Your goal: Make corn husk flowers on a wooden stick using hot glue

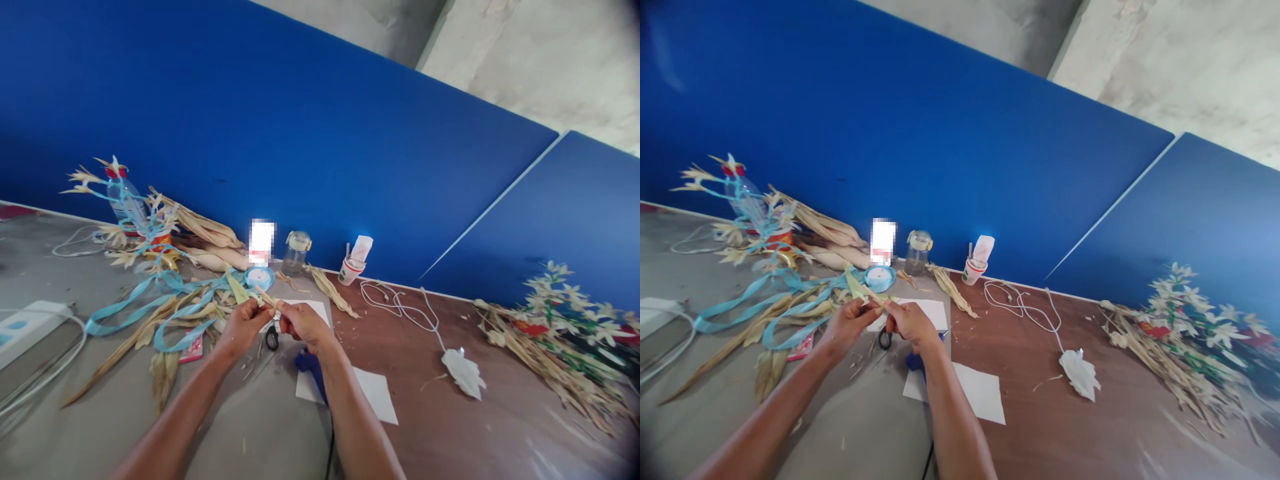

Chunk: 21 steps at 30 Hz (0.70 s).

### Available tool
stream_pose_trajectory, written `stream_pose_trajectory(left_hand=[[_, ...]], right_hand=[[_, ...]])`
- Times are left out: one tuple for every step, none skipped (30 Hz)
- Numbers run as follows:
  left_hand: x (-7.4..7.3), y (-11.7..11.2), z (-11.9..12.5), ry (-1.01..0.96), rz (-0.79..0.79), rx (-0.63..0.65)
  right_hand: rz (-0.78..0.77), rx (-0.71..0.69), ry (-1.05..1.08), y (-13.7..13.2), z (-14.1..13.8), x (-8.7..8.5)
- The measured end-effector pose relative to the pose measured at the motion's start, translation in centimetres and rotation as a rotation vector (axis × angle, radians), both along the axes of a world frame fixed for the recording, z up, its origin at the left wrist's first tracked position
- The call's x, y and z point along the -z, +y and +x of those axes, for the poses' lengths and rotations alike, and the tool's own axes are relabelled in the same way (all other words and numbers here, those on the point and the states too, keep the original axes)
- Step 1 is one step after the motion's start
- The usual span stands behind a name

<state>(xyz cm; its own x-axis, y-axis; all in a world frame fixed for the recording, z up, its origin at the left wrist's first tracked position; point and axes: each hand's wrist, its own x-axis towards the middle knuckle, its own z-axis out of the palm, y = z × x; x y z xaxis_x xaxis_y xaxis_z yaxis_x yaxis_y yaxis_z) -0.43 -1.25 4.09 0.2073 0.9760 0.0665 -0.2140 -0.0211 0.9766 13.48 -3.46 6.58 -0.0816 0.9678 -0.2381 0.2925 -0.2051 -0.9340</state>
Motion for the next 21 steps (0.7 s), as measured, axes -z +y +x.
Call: stream_pose_trajectory(left_hand=[[-0.1, 0.0, 0.0, -0.002, -0.003, 0.0], [-0.2, -0.1, -0.1, -0.005, -0.009, -0.005], [-0.3, 0.0, -0.1, -0.008, -0.017, -0.015], [-0.3, 0.0, -0.2, -0.011, -0.026, -0.028], [-0.3, 0.1, -0.3, -0.011, -0.035, -0.049], [-0.3, 0.2, -0.4, -0.01, -0.042, -0.073], [-0.2, 0.3, -0.5, -0.009, -0.044, -0.098], [-0.1, 0.4, -0.6, -0.007, -0.042, -0.116], [0.0, 0.4, -0.6, -0.007, -0.036, -0.127], [0.0, 0.4, -0.5, -0.006, -0.03, -0.134], [0.1, 0.4, -0.5, -0.007, -0.024, -0.136], [0.2, 0.4, -0.4, -0.007, -0.021, -0.133], [0.3, 0.4, -0.2, -0.007, -0.018, -0.131], [0.3, 0.4, -0.1, -0.007, -0.014, -0.127], [0.3, 0.4, -0.1, -0.005, -0.007, -0.122], [0.4, 0.4, 0.0, 0.001, 0.002, -0.114], [0.4, 0.3, 0.0, 0.01, 0.011, -0.107], [0.3, 0.3, 0.1, 0.022, 0.018, -0.099], [0.3, 0.3, 0.1, 0.032, 0.024, -0.093], [0.3, 0.2, 0.0, 0.04, 0.026, -0.085], [0.2, 0.2, 0.0, 0.045, 0.027, -0.077]], right_hand=[[-0.035, -0.005, 0.042, 0.0, 0.2, 0.0], [-0.067, -0.006, 0.084, 0.1, 0.4, -0.1], [-0.09, 0.002, 0.128, 0.1, 0.7, -0.2], [-0.102, 0.02, 0.17, 0.2, 1.0, -0.3], [-0.101, 0.05, 0.205, 0.2, 1.3, -0.5], [-0.082, 0.09, 0.224, 0.2, 1.5, -0.5], [-0.05, 0.133, 0.216, 0.3, 1.7, -0.6], [-0.009, 0.169, 0.18, 0.3, 1.7, -0.6], [0.036, 0.19, 0.114, 0.3, 1.6, -0.6], [0.073, 0.19, 0.032, 0.2, 1.3, -0.5], [0.106, 0.173, -0.053, 0.2, 1.0, -0.5], [0.132, 0.144, -0.129, 0.2, 0.5, -0.4], [0.161, 0.121, -0.202, 0.1, 0.0, -0.4], [0.188, 0.104, -0.269, 0.1, -0.5, -0.3], [0.209, 0.093, -0.326, 0.1, -0.9, -0.3], [0.223, 0.087, -0.373, 0.1, -1.3, -0.3], [0.229, 0.081, -0.407, 0.1, -1.6, -0.3], [0.231, 0.074, -0.426, 0.1, -1.8, -0.2], [0.229, 0.064, -0.433, 0.1, -1.9, -0.2], [0.226, 0.05, -0.428, 0.1, -1.9, -0.1], [0.22, 0.035, -0.416, 0.2, -1.8, -0.1]])
